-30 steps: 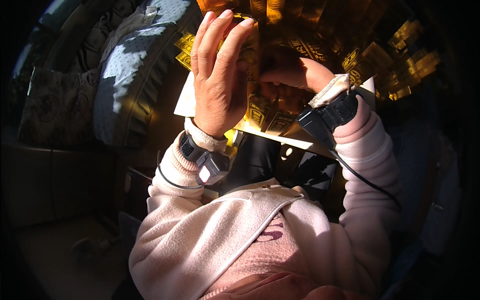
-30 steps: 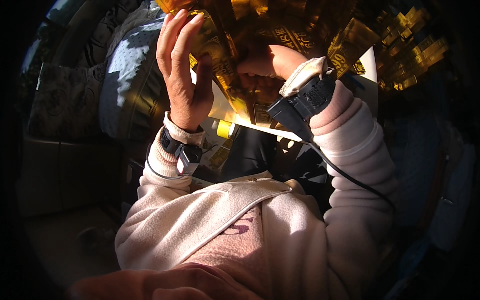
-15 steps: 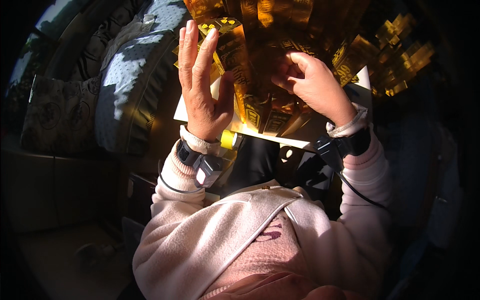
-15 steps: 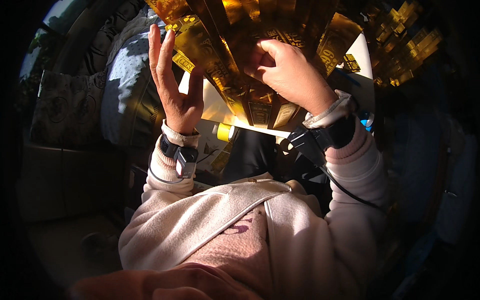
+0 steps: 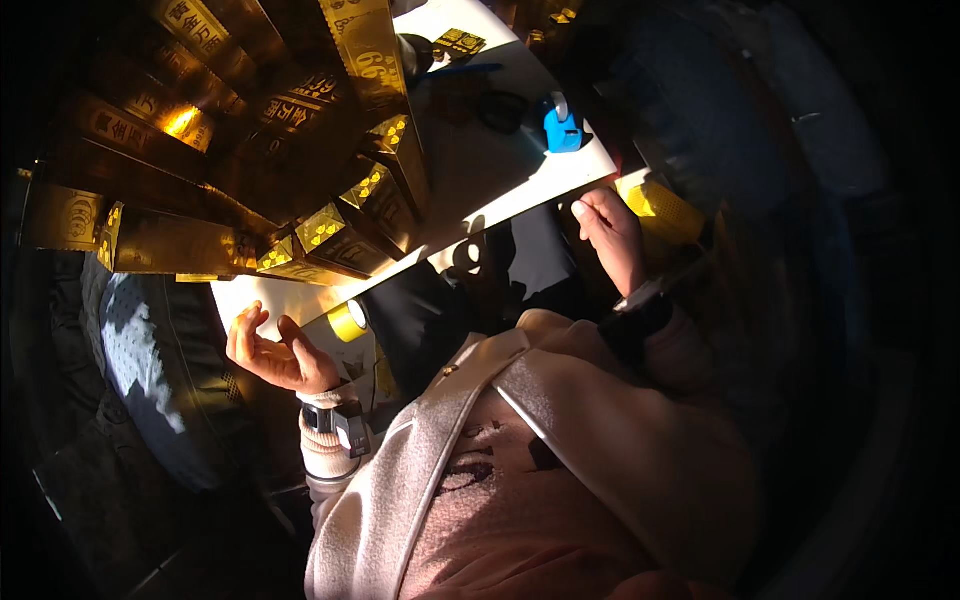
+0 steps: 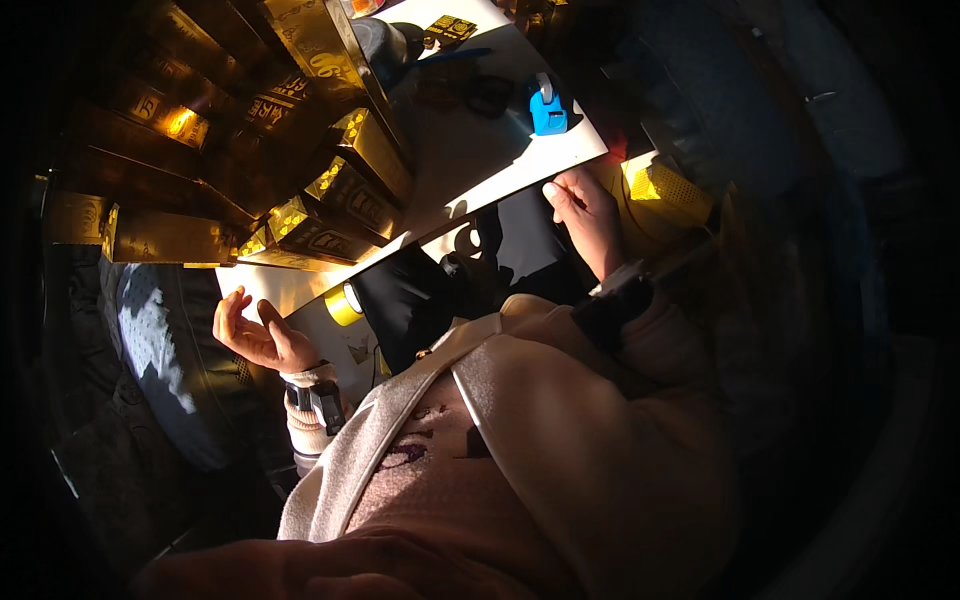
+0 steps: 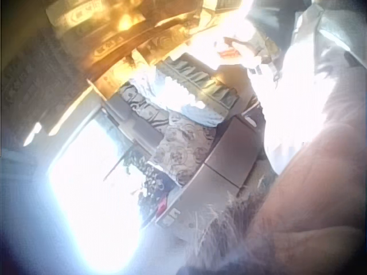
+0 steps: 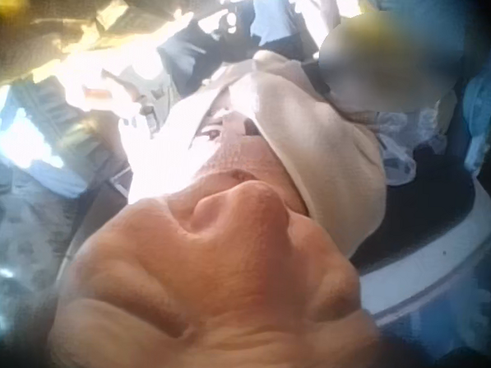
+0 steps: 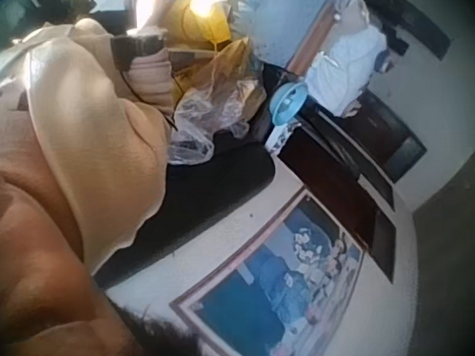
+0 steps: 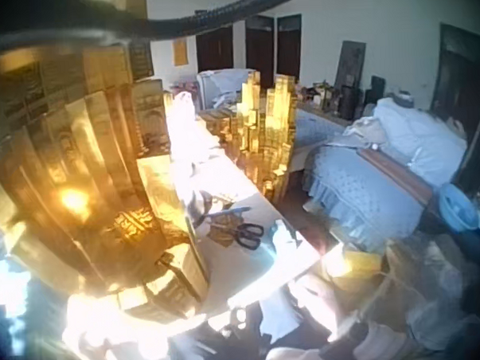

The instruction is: The person assembles a fan-shaped structure from multiple gold-colored paper bars. They fold and interlock the bars by hand, then use scissors to trim edges and refine the shape. The finished assembly is held up and rotated for inspection.

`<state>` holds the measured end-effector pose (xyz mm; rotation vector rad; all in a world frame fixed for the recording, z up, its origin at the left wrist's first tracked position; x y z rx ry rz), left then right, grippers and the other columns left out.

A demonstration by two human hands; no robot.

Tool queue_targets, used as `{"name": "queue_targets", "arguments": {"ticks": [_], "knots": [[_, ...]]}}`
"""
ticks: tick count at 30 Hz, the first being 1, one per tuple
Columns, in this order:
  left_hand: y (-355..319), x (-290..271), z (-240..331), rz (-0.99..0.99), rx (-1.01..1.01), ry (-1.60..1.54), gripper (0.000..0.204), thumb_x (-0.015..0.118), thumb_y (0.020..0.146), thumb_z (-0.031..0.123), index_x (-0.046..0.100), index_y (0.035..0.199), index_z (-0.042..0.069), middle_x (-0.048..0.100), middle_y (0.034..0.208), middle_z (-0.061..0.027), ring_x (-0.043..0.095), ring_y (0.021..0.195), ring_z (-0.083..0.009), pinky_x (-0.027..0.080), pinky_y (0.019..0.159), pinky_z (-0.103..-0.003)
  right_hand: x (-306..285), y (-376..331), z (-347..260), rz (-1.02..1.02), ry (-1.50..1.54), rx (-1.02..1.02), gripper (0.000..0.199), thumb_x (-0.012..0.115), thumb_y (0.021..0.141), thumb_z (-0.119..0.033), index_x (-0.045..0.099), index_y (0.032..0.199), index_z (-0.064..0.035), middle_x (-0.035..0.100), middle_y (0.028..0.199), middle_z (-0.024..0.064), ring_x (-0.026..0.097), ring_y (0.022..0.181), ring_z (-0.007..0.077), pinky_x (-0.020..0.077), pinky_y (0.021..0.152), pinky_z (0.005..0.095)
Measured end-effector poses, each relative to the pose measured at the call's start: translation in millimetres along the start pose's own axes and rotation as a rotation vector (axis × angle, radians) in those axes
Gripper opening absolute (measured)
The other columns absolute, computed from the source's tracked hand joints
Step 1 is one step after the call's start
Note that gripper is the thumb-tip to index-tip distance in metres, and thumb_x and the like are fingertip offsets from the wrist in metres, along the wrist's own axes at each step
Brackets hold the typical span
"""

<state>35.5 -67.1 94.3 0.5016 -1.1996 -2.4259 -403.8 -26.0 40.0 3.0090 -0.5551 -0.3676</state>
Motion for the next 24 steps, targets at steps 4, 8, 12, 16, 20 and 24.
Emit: {"name": "queue_targets", "arguments": {"ticks": [4,8,12,16,20,24], "knots": [[-25.7,18.9,-10.2,-0.147,-0.023,-0.3,0.043,0.05,0.09,0.001,0.051,0.133,0.001,0.047,0.125,-0.0151,0.059,0.108,-0.0281,0.052,0.09,-0.037,-63.2,-48.8,56.6,0.24,-0.028,0.137,0.017,0.066,0.1,-0.017,0.058,0.091,-0.0054,0.053,0.073,-0.0026,0.049,0.064,0.0058,0.0422,0.061,0.0236],[-48.9,47.8,0.0,-0.314,0.074,-0.5,0.037,0.058,0.094,0.016,0.056,0.126,-0.003,0.051,0.12,-0.0166,0.063,0.097,-0.029,0.058,0.081,-0.037,-146.7,-133.9,160.1,0.506,-0.082,0.361,0.021,0.069,0.098,-0.025,0.063,0.099,-0.0048,0.062,0.082,0.0012,0.058,0.074,0.0103,0.0484,0.07,0.0284],[-55.0,66.0,4.7,-0.503,0.052,-0.522,0.03,0.061,0.095,0.018,0.062,0.117,-0.003,0.056,0.109,-0.0164,0.066,0.092,-0.0284,0.057,0.074,-0.036,-226.4,-255.8,273.9,0.726,-0.39,0.624,0.036,0.074,0.092,-0.032,0.065,0.111,-0.0033,0.071,0.099,0.0106,0.067,0.093,0.0241,0.0528,0.083,0.0383],[-61.0,81.1,-1.6,-0.546,-0.133,-0.674,0.027,0.06,0.096,0.012,0.063,0.12,0.0,0.057,0.113,-0.0143,0.066,0.096,-0.027,0.057,0.074,-0.034,-246.1,-354.2,338.4,0.567,-0.698,0.749,0.042,0.072,0.091,-0.037,0.065,0.114,-0.0023,0.071,0.106,0.0155,0.066,0.1,0.0335,0.0516,0.089,0.044],[-66.0,92.8,-1.6,-0.556,-0.249,-0.676,0.025,0.061,0.099,0.013,0.062,0.121,0.003,0.057,0.119,-0.0135,0.066,0.101,-0.0259,0.057,0.08,-0.035,-246.2,-384.4,349.5,0.666,-0.78,0.779,0.046,0.067,0.092,-0.04,0.066,0.114,0.0,0.071,0.107,0.0172,0.065,0.099,0.0396,0.0507,0.09,0.0489],[-66.1,109.3,18.7,-0.631,-0.213,-0.484,0.013,0.06,0.098,0.008,0.065,0.11,0.005,0.062,0.106,-0.0121,0.063,0.096,-0.022,0.054,0.08,-0.034,-269.8,-360.0,338.1,0.696,-0.754,0.719,0.046,0.065,0.094,-0.039,0.066,0.115,0.0015,0.072,0.106,0.0168,0.068,0.096,0.0383,0.0527,0.088,0.0491]]}}
Point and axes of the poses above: each hand's wrist, its own y-axis towards the middle knuckle, its own x-axis out of the palm, z = x × y, the point moved 7 cm from there along y, towards the middle knuckle
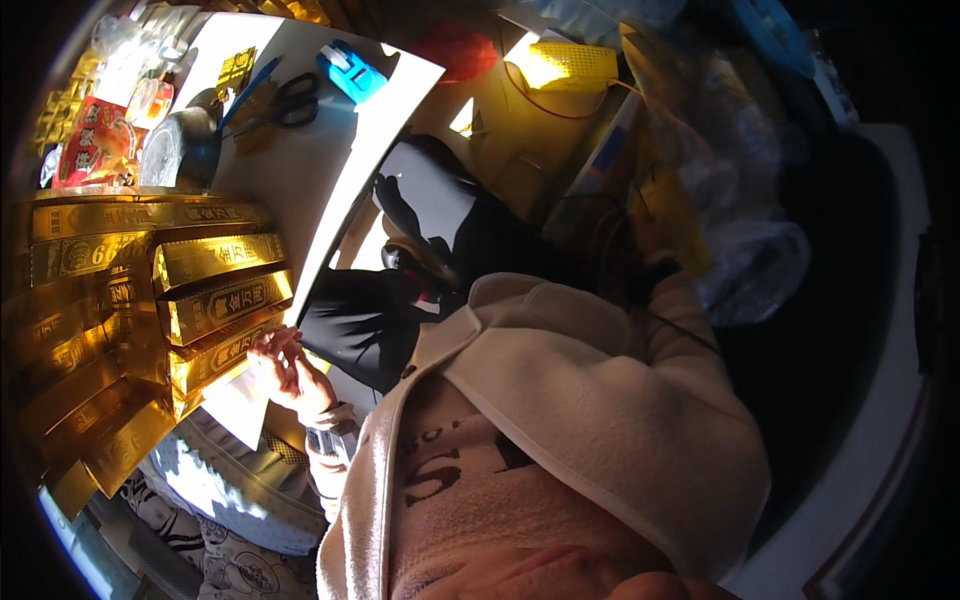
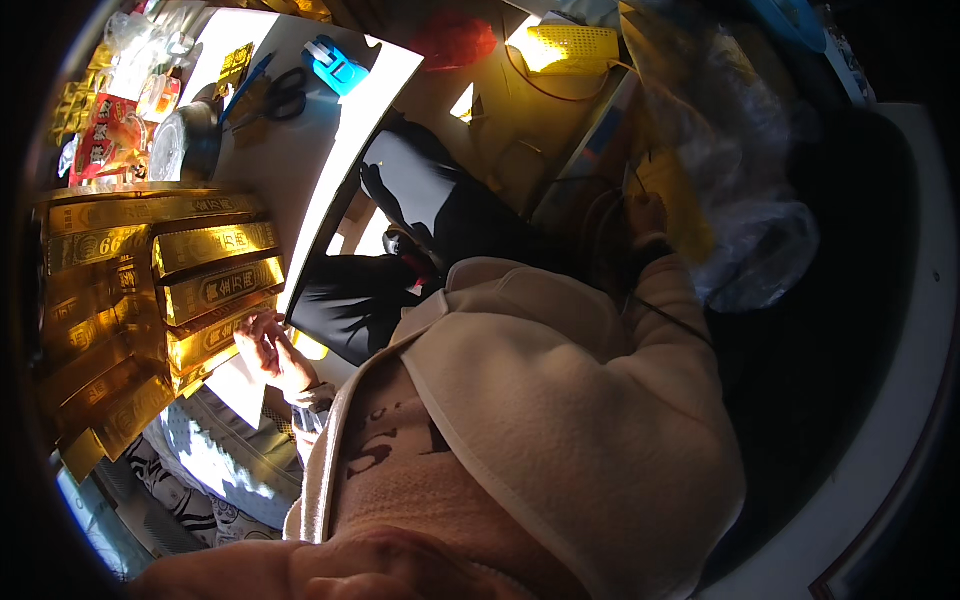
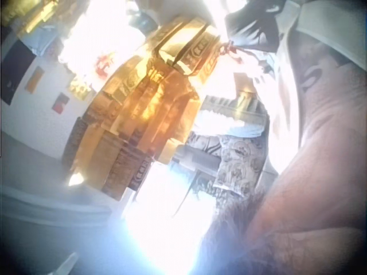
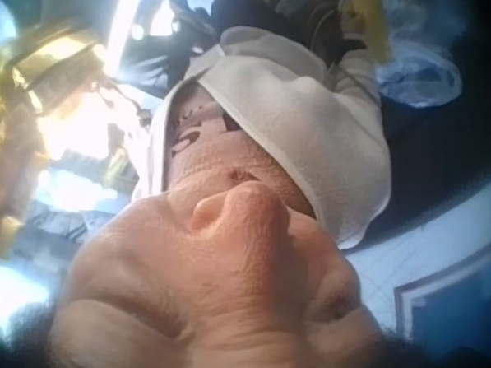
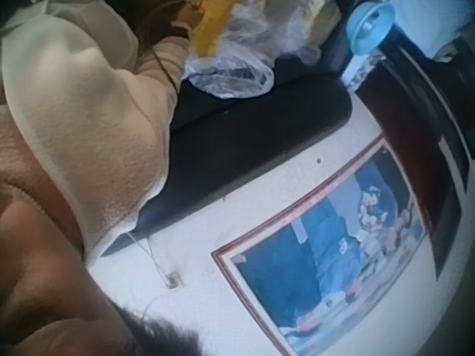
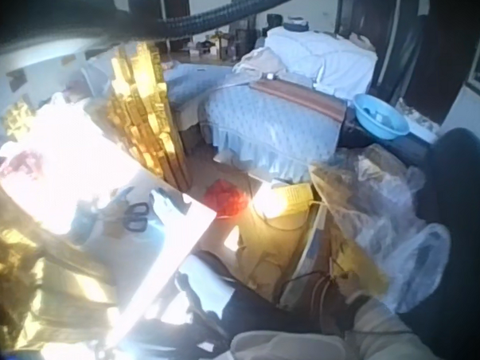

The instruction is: The person assembles a fan-shaped structure from multiple gold-colored paper bars. They fold and interlock the bars by hand, then use scissors to trim edges and refine the shape. The finished assembly is held up and rotated for inspection.

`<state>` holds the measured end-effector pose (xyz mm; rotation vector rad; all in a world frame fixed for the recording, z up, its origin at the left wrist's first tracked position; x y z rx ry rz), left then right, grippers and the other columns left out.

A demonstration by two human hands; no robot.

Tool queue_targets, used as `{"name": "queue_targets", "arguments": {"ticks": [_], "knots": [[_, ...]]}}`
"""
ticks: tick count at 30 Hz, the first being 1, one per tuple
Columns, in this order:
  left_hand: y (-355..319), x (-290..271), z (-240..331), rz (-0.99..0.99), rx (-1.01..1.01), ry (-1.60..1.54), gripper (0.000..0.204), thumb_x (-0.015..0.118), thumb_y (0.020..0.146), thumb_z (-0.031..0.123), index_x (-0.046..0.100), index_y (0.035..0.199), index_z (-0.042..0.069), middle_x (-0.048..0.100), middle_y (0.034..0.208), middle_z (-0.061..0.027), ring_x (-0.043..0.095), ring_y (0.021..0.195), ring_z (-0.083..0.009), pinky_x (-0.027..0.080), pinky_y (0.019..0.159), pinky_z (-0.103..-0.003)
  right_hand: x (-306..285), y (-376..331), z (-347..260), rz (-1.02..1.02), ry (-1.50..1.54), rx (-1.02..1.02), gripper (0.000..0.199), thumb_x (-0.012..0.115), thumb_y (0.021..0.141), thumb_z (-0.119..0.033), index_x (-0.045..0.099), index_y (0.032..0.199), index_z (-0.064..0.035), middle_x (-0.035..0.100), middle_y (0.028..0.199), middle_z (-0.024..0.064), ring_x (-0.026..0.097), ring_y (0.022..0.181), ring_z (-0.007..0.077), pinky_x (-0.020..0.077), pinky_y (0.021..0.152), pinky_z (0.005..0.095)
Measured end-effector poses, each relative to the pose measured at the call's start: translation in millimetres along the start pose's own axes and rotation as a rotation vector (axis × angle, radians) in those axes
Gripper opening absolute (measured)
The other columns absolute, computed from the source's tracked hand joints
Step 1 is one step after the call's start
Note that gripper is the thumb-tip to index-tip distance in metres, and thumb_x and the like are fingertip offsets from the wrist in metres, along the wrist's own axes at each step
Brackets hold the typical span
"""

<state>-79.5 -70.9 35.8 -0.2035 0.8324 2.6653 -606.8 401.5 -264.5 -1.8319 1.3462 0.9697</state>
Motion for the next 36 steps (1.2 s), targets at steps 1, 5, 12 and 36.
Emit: {"name": "queue_targets", "arguments": {"ticks": [1,5,12,36], "knots": [[3.8,5.8,5.0,-0.025,-0.012,0.096,0.012,0.059,0.098,0.006,0.065,0.108,0.005,0.062,0.104,-0.0116,0.062,0.095,-0.0215,0.053,0.08,-0.034,-5.9,6.6,-7.6,-0.009,0.041,-0.018,0.043,0.065,0.095,-0.037,0.066,0.114,0.0015,0.072,0.105,0.0161,0.069,0.093,0.0361,0.0536,0.086,0.0477],[11.0,26.7,11.3,-0.038,-0.154,0.229,0.023,0.052,0.09,-0.012,0.065,0.099,0.004,0.062,0.095,-0.0076,0.059,0.087,-0.019,0.048,0.08,-0.03,-27.2,49.8,-58.6,-0.137,0.58,0.064,0.024,0.063,0.099,-0.022,0.068,0.111,-0.0024,0.071,0.1,0.0107,0.067,0.085,0.0191,0.0553,0.077,0.0357],[-16.4,11.0,-7.8,0.18,-0.426,0.261,0.02,0.054,0.094,-0.01,0.063,0.108,0.002,0.065,0.103,-0.0068,0.063,0.087,-0.0145,0.048,0.081,-0.027,19.3,64.3,-287.2,-0.377,0.839,-0.193,0.015,0.063,0.1,-0.013,0.065,0.111,-0.004,0.065,0.098,0.0004,0.057,0.081,0.0079,0.0484,0.075,0.0232],[-367.1,-120.0,142.5,1.394,-0.958,0.54,0.025,0.06,0.097,0.009,0.063,0.12,0.001,0.066,0.122,-0.0101,0.061,0.117,-0.0206,0.046,0.104,-0.032,95.4,-164.7,-619.0,-1.121,0.43,-1.304,0.027,0.065,0.098,-0.012,0.062,0.123,-0.0038,0.064,0.112,0.0109,0.061,0.102,0.021,0.0494,0.092,0.0318]]}}
Point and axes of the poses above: each hand's wrist, its own y-axis towards the middle knuckle, its own x-axis out of the palm, z = x × y, the point moved 7 cm from there along y, towards the middle knuckle
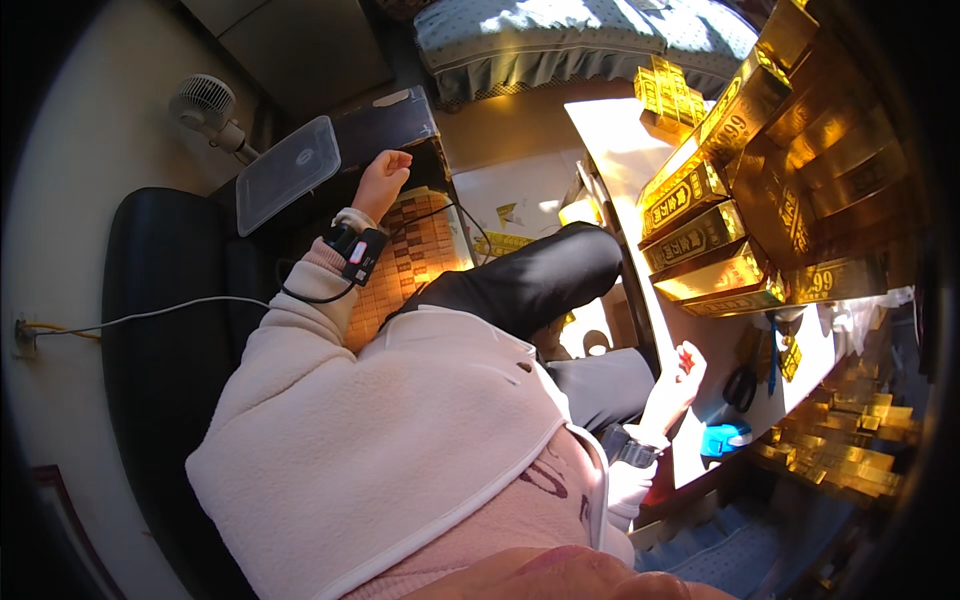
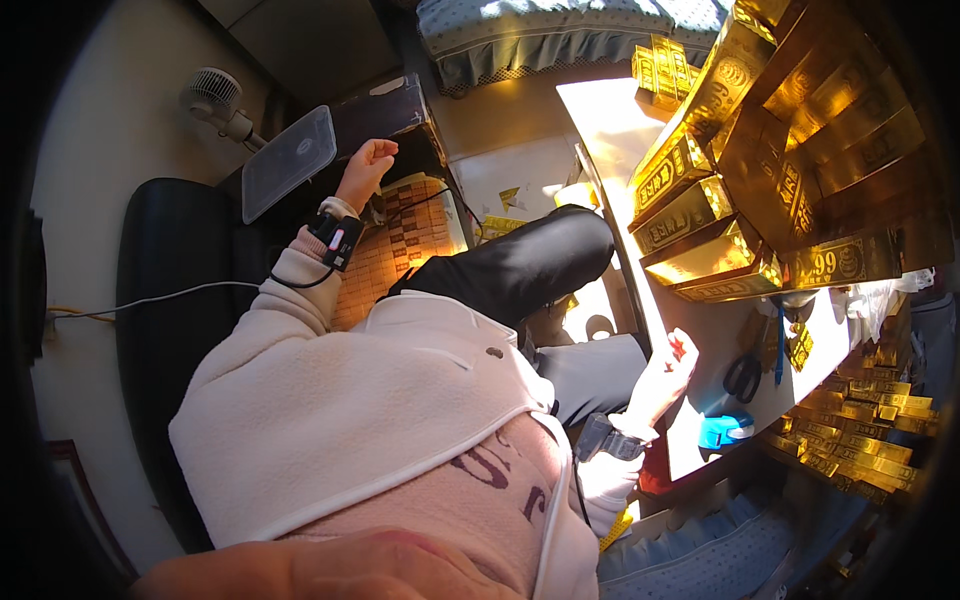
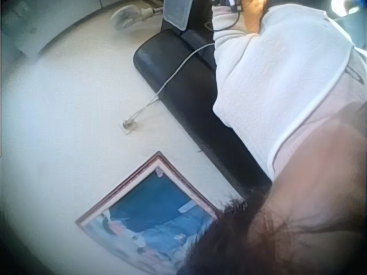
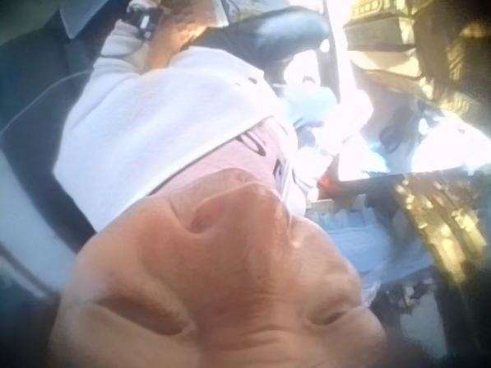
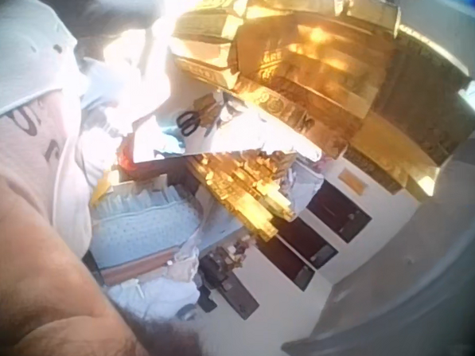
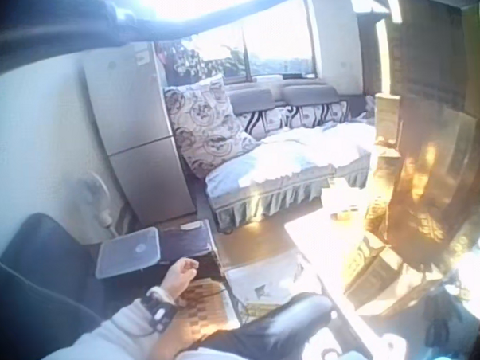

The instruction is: The person assembles a fan-shaped structure from multiple gold-colored paper bars. They fold and interlock the bars by hand, then use scissors to trim edges and refine the shape. The finished assembly is held up and rotated for inspection.

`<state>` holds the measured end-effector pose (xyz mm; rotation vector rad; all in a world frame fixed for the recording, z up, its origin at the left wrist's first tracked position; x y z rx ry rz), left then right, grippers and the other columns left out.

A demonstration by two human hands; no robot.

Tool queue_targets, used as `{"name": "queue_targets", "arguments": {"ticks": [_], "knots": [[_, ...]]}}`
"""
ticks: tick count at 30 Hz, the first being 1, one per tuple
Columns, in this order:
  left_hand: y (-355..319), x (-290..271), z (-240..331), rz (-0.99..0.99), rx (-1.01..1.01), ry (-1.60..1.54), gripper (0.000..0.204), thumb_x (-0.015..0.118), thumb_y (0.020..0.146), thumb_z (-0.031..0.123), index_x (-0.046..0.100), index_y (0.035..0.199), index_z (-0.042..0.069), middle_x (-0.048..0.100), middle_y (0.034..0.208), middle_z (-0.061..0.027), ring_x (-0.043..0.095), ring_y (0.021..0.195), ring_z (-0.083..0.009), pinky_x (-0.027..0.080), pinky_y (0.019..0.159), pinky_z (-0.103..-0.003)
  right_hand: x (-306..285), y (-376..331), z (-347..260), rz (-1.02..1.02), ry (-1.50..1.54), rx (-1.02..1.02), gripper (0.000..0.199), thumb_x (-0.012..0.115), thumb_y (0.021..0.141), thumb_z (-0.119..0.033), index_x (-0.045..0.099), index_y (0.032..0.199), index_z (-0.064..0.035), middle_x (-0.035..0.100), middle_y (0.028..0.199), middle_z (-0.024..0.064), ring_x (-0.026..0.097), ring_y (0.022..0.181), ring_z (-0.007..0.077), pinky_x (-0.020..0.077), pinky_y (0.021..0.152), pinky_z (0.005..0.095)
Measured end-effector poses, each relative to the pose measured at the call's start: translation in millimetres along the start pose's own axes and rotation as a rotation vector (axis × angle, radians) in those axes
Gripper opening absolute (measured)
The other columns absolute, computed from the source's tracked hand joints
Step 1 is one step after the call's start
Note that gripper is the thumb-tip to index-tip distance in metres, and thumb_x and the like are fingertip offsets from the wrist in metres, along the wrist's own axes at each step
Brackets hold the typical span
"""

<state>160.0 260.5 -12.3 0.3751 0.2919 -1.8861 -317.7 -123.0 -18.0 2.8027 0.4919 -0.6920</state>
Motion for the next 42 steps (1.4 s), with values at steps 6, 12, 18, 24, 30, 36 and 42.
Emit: {"name": "queue_targets", "arguments": {"ticks": [6,12,18,24,30,36,42], "knots": [[52.7,8.2,-16.7,-0.079,0.212,0.225,0.036,0.064,0.095,0.017,0.061,0.128,0.003,0.064,0.131,-0.015,0.055,0.131,-0.0316,0.039,0.114,-0.042,35.3,23.3,27.2,-0.14,0.045,0.063,0.027,0.062,0.096,-0.013,0.062,0.119,0.0019,0.065,0.105,0.0156,0.063,0.096,0.0252,0.0504,0.088,0.0358],[116.2,39.5,-29.6,-0.283,0.523,0.804,0.043,0.064,0.096,0.036,0.062,0.132,0.012,0.053,0.148,-0.0131,0.035,0.149,-0.0315,0.025,0.123,-0.047,36.3,24.7,17.3,-0.134,-0.329,0.063,0.018,0.067,0.092,-0.014,0.066,0.1,0.0016,0.067,0.084,0.0115,0.064,0.078,0.0249,0.0522,0.076,0.0357],[152.6,56.2,-26.7,-0.552,0.744,0.815,0.025,0.067,0.093,0.031,0.07,0.105,0.009,0.066,0.12,-0.0128,0.051,0.133,-0.032,0.027,0.122,-0.048,40.8,24.2,26.0,-0.119,-0.101,0.234,0.012,0.064,0.087,0.009,0.06,0.091,-0.0009,0.048,0.082,-0.008,0.04,0.071,-0.0011,0.0353,0.063,0.0129],[158.2,59.6,-10.3,-0.651,0.785,0.691,0.013,0.066,0.09,0.017,0.068,0.097,0.006,0.068,0.107,-0.0156,0.059,0.12,-0.0338,0.034,0.119,-0.051,33.1,23.2,37.5,-0.201,-0.156,0.405,0.009,0.069,0.088,-0.003,0.061,0.089,0.001,0.058,0.076,-0.0016,0.052,0.07,0.0062,0.0464,0.065,0.0214],[161.7,63.6,-4.9,-0.661,0.719,0.726,0.021,0.065,0.089,0.016,0.068,0.107,0.006,0.066,0.121,-0.0144,0.055,0.128,-0.0327,0.028,0.122,-0.05,26.2,42.4,33.0,-0.238,-0.427,0.055,0.02,0.08,0.08,-0.008,0.065,0.094,-0.0046,0.063,0.081,-0.0003,0.06,0.077,0.0128,0.0507,0.071,0.028],[170.4,69.4,-13.7,-0.767,0.653,0.758,0.018,0.065,0.087,0.017,0.069,0.101,0.007,0.067,0.111,-0.0105,0.06,0.113,-0.0297,0.033,0.118,-0.05,16.7,37.6,37.2,-0.553,-0.311,0.751,0.033,0.078,0.085,-0.013,0.065,0.114,-0.0026,0.068,0.101,0.0065,0.064,0.091,0.013,0.0526,0.076,0.0277],[173.4,69.4,-17.6,-0.781,0.63,0.763,0.019,0.066,0.087,0.02,0.07,0.101,0.007,0.067,0.109,-0.0098,0.059,0.115,-0.0279,0.034,0.118,-0.049,-7.5,48.3,-20.6,-0.639,-0.396,0.906,0.031,0.076,0.087,-0.014,0.065,0.114,-0.0027,0.068,0.1,0.0066,0.065,0.09,0.0131,0.0528,0.076,0.028]]}}
Point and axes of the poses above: each hand's wrist, its own y-axis towards the middle knuckle, its own x-axis out of the palm, z = x × y, the point moved 7 cm from there along y, towards the middle knuckle
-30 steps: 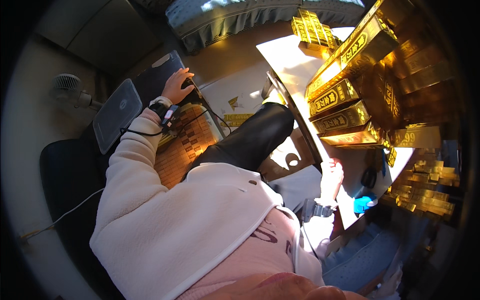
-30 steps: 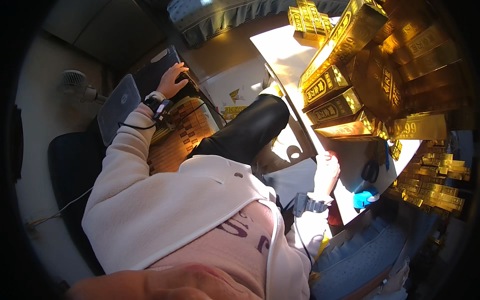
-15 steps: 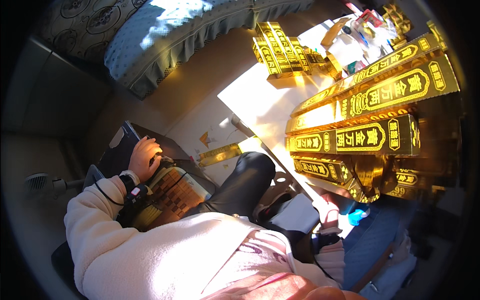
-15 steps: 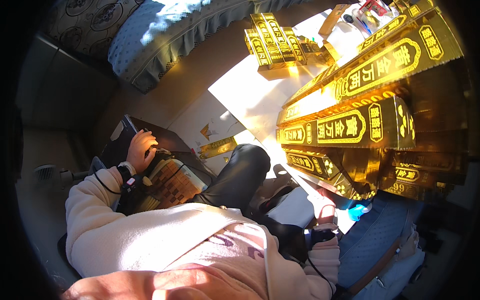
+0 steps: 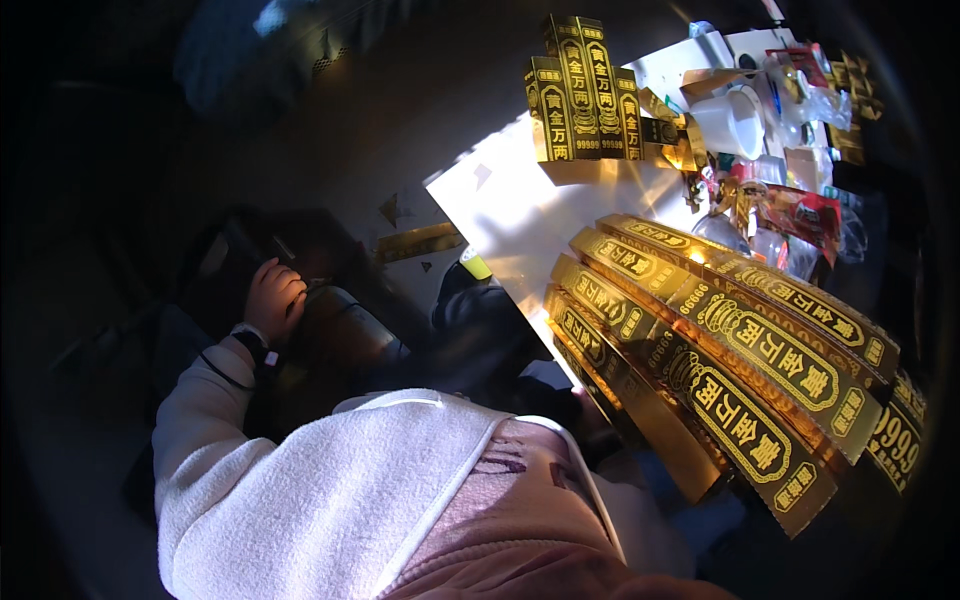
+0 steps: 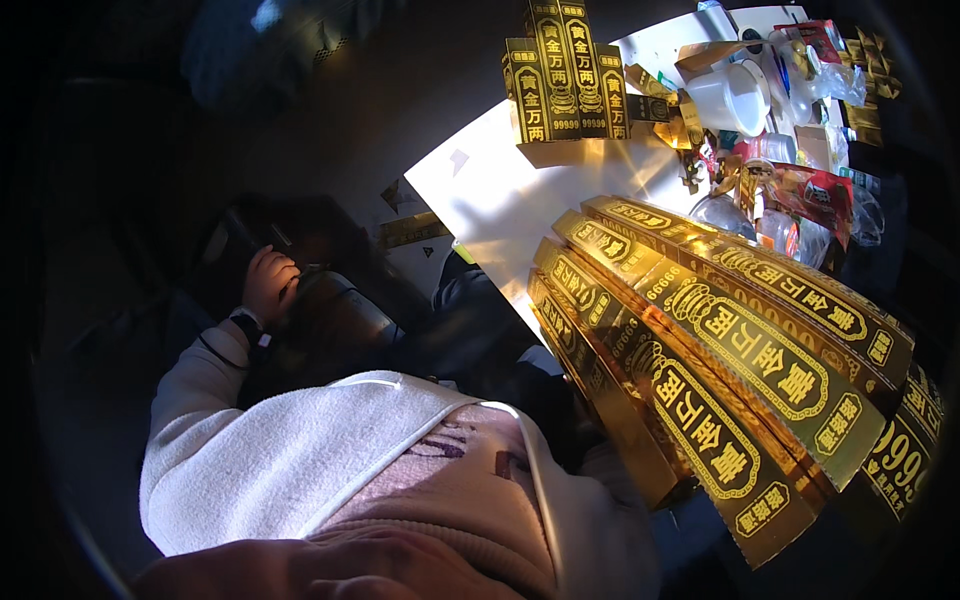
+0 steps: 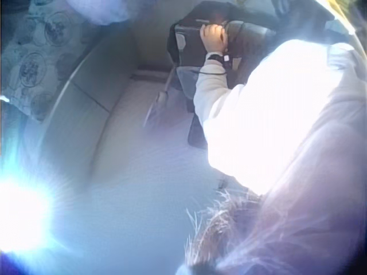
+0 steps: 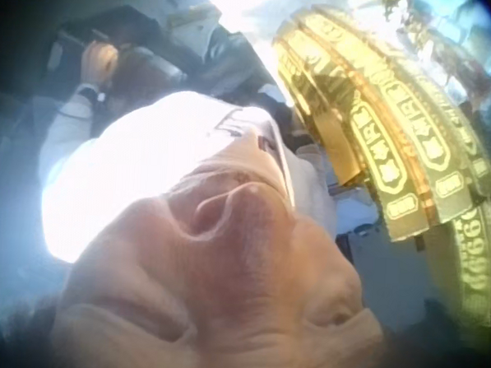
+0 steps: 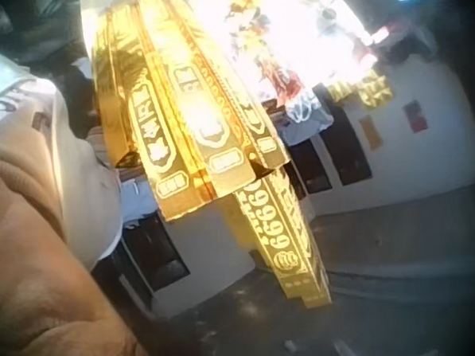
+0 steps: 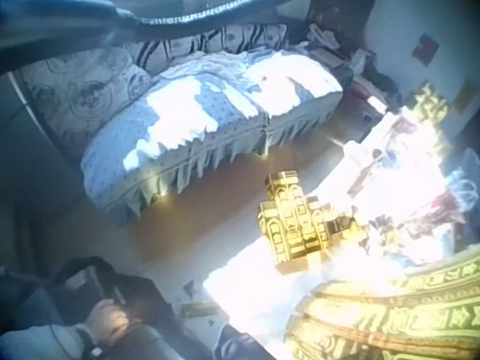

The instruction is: The person assembles a fan-shaped structure from multiple gold-colored paper bars. They fold and interlock the bars by hand, then use scissors to trim edges and refine the shape. The finished assembly is held up and rotated for inspection.

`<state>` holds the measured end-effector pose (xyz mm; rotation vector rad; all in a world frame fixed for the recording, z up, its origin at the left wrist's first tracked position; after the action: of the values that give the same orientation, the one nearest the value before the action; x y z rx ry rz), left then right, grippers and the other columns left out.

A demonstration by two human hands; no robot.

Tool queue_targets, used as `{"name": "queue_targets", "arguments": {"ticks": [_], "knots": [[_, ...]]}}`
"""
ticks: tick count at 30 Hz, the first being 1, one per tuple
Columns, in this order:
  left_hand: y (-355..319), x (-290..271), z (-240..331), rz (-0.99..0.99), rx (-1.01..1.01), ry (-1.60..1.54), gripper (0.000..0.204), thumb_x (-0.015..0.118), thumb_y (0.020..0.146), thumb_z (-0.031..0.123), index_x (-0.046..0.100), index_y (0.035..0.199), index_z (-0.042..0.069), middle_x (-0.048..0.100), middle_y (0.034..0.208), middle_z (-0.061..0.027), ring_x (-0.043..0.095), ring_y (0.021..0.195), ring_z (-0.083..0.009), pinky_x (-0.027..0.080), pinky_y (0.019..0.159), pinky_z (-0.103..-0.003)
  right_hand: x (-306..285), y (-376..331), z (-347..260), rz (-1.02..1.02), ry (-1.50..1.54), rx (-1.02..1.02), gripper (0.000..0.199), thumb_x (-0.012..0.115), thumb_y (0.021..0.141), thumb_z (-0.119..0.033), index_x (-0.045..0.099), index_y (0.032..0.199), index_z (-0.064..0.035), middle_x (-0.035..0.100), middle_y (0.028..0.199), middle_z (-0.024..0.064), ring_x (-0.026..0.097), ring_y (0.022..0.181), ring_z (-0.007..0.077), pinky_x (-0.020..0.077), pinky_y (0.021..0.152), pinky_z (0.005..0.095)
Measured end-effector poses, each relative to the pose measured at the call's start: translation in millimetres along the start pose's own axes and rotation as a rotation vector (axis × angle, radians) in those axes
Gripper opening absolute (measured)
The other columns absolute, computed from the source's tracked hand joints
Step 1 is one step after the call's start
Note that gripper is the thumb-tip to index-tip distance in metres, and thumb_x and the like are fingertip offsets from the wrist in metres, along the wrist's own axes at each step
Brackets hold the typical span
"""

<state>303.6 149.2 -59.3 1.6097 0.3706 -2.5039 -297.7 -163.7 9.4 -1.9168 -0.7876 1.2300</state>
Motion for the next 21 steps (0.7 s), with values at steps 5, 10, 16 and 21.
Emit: {"name": "queue_targets", "arguments": {"ticks": [5,10,16,21], "knots": [[-6.1,6.5,-4.5,-0.076,-0.075,-0.003,0.019,0.069,0.086,0.019,0.071,0.101,0.007,0.068,0.109,-0.0095,0.06,0.117,-0.0269,0.034,0.118,-0.049,-24.9,-35.2,-12.3,-0.054,-0.04,0.092,0.029,0.074,0.089,-0.015,0.065,0.113,-0.0028,0.068,0.099,0.0067,0.065,0.089,0.0132,0.0529,0.076,0.0282],[-2.2,14.2,-14.4,-0.148,-0.149,-0.014,0.018,0.072,0.084,0.017,0.07,0.1,0.008,0.067,0.111,-0.0095,0.059,0.118,-0.0261,0.035,0.118,-0.049,-47.8,-62.1,-31.8,-0.078,-0.063,0.141,0.027,0.073,0.091,-0.016,0.066,0.113,-0.0029,0.068,0.099,0.0067,0.065,0.088,0.0133,0.0531,0.076,0.0285],[1.5,6.2,-1.9,-0.06,-0.083,0.008,0.012,0.065,0.086,0.013,0.066,0.096,0.006,0.064,0.108,-0.0112,0.058,0.115,-0.0302,0.034,0.117,-0.051,-74.7,-94.6,-41.5,-0.073,-0.051,0.149,0.025,0.071,0.093,-0.017,0.066,0.113,-0.0029,0.069,0.098,0.0068,0.065,0.087,0.0134,0.0533,0.075,0.0288],[-6.0,17.1,-4.8,-0.093,-0.12,0.12,0.016,0.067,0.084,0.012,0.064,0.099,0.005,0.062,0.109,-0.0119,0.056,0.116,-0.0304,0.034,0.118,-0.052,-99.7,-116.6,-31.9,-0.073,-0.023,0.15,0.024,0.07,0.095,-0.018,0.066,0.113,-0.003,0.069,0.097,0.0069,0.066,0.086,0.0135,0.0535,0.075,0.029]]}}
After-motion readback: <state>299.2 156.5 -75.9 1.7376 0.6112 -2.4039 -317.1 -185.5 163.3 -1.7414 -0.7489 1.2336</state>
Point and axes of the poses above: each hand's wrist, its own y-axis towards the middle knuckle, its own x-axis out of the palm, z = x × y, the point moved 7 cm from there along y, towards the middle knuckle
